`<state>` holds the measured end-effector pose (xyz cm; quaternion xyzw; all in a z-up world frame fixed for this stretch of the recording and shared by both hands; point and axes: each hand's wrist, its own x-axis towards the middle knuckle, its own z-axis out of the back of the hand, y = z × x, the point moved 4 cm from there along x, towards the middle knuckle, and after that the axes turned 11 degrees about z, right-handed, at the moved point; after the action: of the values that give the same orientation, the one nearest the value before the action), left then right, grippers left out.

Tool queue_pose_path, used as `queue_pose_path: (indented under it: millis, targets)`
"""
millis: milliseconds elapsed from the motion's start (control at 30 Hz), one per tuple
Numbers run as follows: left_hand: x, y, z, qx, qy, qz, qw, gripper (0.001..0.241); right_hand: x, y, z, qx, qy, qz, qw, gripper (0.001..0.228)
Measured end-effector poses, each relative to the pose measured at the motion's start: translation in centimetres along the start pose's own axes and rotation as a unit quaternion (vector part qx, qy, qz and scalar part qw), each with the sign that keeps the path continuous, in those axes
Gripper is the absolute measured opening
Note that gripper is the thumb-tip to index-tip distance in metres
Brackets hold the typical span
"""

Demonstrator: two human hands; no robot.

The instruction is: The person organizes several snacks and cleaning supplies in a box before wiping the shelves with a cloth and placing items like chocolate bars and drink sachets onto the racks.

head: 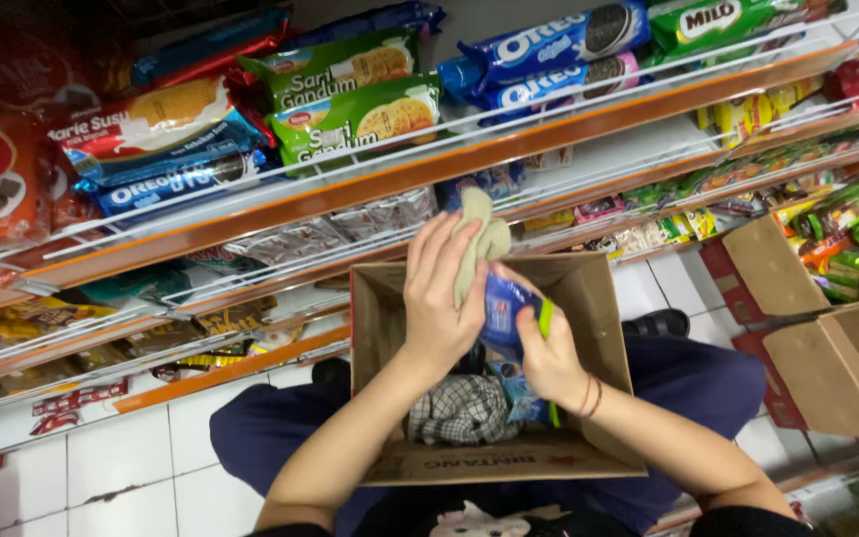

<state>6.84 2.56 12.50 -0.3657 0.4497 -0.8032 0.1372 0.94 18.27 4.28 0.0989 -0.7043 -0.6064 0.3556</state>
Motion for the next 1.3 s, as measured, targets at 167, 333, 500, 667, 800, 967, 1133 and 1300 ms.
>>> queue_pose_path:
  millis: [167,333,500,667,800,967,1133,1300]
  targets:
    - [-1.6,-0.6,-0.8,0.049,0.044,-0.135,0.989,0.047,0.9,-1.1,0.7,0.117,-0.111,-0.105,0.981,0.05]
    - [-2.0,-0.9,-1.5,0.054,0.111,-0.214,0.969,0.042,2.3,1.1,1.4,0.149,-0.106,-0.065,0.981,0.058]
    - [-4.5,-1.7,-2.5,0.097,0.181,-0.267,0.942,0.038,4.2,3.6,2.4,0.265,-0.143,-0.035,0.953,0.064]
    - [-5.6,0.0,-2.5,0.075,0.167,-0.332,0.925,0.025,4.9,4.6,5.3,0.335,-0.256,0.06,0.905,0.059]
    - [-3.9,4.1,-3.1,-0.179,0.182,0.154,0.954,0.032,4.5,4.3,7.2,0.36,-0.294,0.065,0.883,0.058]
    - [-1.8,4.8,-3.9,-0.595,0.129,0.33,0.721,0.058,3.7,2.6,3.8,0.389,-0.168,-0.024,0.906,0.063]
    - [-2.4,2.9,-2.6,-0.55,0.203,0.231,0.776,0.07,4.1,1.8,1.3,0.244,-0.091,0.007,0.965,0.072]
    - [-2.9,2.3,-0.8,-0.296,0.12,0.119,0.94,0.06,4.8,1.9,0.9,0.085,-0.083,0.041,0.992,0.077]
